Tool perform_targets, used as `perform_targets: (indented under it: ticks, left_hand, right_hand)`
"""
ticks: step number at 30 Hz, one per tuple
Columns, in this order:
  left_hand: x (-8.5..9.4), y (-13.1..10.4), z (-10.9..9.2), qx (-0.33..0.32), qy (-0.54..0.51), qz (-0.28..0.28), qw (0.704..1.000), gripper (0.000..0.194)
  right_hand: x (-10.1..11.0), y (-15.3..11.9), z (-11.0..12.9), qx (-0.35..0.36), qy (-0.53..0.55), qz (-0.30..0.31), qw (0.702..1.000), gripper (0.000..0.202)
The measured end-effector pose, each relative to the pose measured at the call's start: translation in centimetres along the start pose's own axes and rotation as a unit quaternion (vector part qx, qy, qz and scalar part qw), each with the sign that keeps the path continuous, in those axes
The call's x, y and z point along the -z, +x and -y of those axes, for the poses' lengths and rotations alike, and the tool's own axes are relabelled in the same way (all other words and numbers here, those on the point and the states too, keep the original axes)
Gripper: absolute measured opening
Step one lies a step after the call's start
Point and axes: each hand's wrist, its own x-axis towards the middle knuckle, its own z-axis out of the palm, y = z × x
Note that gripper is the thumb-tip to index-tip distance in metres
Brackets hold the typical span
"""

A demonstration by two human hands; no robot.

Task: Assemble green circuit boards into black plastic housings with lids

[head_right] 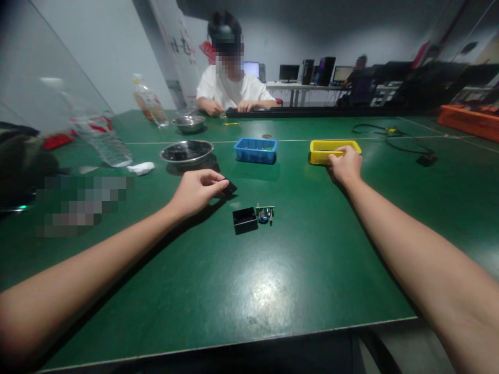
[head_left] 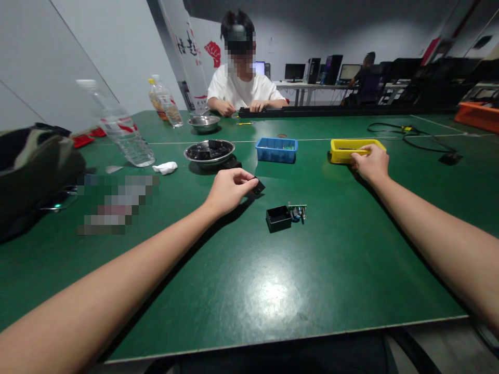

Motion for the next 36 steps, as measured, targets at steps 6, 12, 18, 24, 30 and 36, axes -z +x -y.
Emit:
perform_targets:
  ticks: [6, 12, 18, 24, 30, 36]
  left_hand:
    - [0.2, 0.3, 0.8, -0.028, 0.156, 0.038, 0.987, 0.023]
    - [0.7, 0.5, 1.0, -0.127, 0.305, 0.045, 0.943, 0.029]
    - [1.0, -1.1, -1.5, -0.300, 0.212, 0.220, 0.903, 0.045]
    - [-0.4, -2.3, -2.9, -0.325, 0.284, 0.290, 0.854, 0.038]
    - [-0.1, -2.1, -2.4, -0.291, 0.273, 0.239, 0.885, 0.023]
    - [-0.1, -1.9, -2.2, -0.300, 0.264, 0.231, 0.887, 0.025]
  right_hand:
    - [0.2, 0.1, -0.1, -0.020, 0.007, 0.002, 1.000, 0.018]
    - [-1.0, -3.4, 3.6, 0.068, 0.047, 0.092, 0.992, 0.011]
    - [-1.1, -10.3, 9.3, 0.241, 0.149, 0.404, 0.870, 0.050]
    - [1.2, -13.3, 11.2, 0.319, 0.110, 0.481, 0.809, 0.021]
    - [0.8, -12.9, 10.6, 0.254, 0.148, 0.474, 0.830, 0.018]
    - [-0.5, -12.5, 9.7, 0.199, 0.194, 0.405, 0.871, 0.021]
